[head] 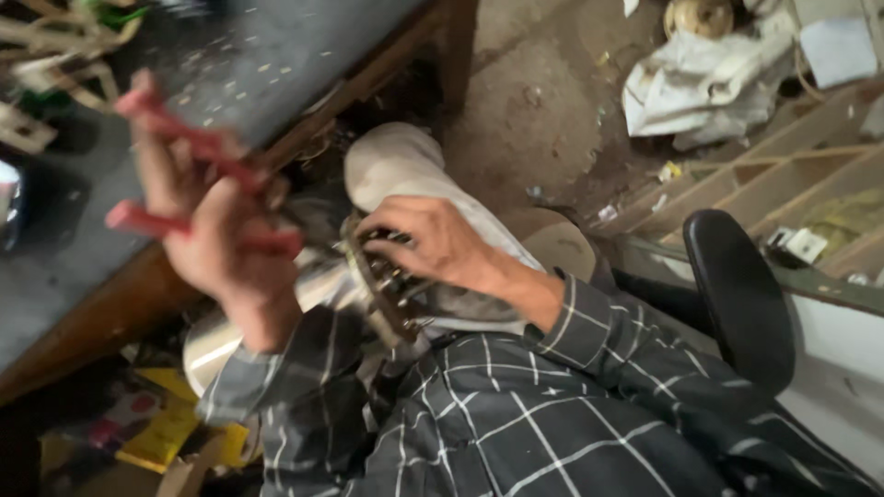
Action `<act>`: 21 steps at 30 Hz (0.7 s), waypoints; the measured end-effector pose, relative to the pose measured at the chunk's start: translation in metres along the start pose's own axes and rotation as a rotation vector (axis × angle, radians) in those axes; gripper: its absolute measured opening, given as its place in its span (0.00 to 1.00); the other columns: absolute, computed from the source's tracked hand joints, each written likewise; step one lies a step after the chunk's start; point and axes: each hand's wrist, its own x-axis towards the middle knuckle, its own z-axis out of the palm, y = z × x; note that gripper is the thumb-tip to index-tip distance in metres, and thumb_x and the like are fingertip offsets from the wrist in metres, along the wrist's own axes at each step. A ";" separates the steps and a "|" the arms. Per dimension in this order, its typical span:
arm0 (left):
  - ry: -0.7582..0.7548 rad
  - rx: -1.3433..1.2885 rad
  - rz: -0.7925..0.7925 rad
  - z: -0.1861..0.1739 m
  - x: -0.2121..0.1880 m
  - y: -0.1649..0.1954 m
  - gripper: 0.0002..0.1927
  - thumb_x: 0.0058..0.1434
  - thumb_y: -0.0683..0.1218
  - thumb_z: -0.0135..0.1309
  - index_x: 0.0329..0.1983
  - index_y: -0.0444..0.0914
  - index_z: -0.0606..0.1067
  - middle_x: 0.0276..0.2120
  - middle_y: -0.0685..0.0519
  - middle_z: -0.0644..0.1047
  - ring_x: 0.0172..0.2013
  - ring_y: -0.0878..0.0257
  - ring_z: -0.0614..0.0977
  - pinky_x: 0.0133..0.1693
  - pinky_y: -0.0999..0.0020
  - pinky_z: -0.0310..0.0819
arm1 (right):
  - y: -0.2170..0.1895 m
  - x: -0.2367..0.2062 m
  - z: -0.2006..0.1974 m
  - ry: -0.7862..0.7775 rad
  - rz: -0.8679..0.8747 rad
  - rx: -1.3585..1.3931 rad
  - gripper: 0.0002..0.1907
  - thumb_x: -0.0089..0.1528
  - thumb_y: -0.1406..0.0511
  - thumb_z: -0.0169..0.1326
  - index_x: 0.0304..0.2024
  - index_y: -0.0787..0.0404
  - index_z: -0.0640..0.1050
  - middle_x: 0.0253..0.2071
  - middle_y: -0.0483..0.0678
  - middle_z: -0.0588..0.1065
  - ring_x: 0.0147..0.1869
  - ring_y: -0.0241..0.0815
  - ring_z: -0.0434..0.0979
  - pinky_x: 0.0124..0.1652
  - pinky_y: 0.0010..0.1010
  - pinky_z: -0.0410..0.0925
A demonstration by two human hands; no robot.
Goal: The person holds a cylindrical metal appliance on their lap and uses red-handled pliers to adjust a small metal component on its side. They repeatedly reposition the pliers and rotate the object to access different parts of the mechanism.
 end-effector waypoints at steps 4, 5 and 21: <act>-0.131 -0.049 -0.148 -0.020 0.003 0.015 0.40 0.65 0.32 0.39 0.82 0.37 0.50 0.47 0.48 0.77 0.30 0.64 0.78 0.35 0.67 0.73 | 0.010 -0.003 0.007 -0.004 0.034 0.200 0.08 0.65 0.66 0.60 0.47 0.60 0.80 0.41 0.48 0.79 0.45 0.44 0.82 0.45 0.32 0.74; -0.136 -0.054 -0.197 -0.021 0.003 0.021 0.41 0.64 0.33 0.40 0.82 0.38 0.49 0.42 0.48 0.78 0.30 0.63 0.79 0.34 0.67 0.74 | 0.012 -0.003 0.009 -0.003 0.029 0.247 0.08 0.65 0.66 0.60 0.47 0.60 0.80 0.42 0.47 0.79 0.46 0.43 0.82 0.45 0.32 0.74; 0.186 0.049 -0.212 0.033 -0.020 0.035 0.43 0.65 0.43 0.52 0.81 0.35 0.50 0.40 0.46 0.73 0.35 0.60 0.75 0.37 0.66 0.69 | 0.034 0.000 0.015 -0.061 -0.026 0.230 0.11 0.64 0.61 0.61 0.44 0.60 0.81 0.39 0.45 0.79 0.42 0.45 0.81 0.43 0.35 0.73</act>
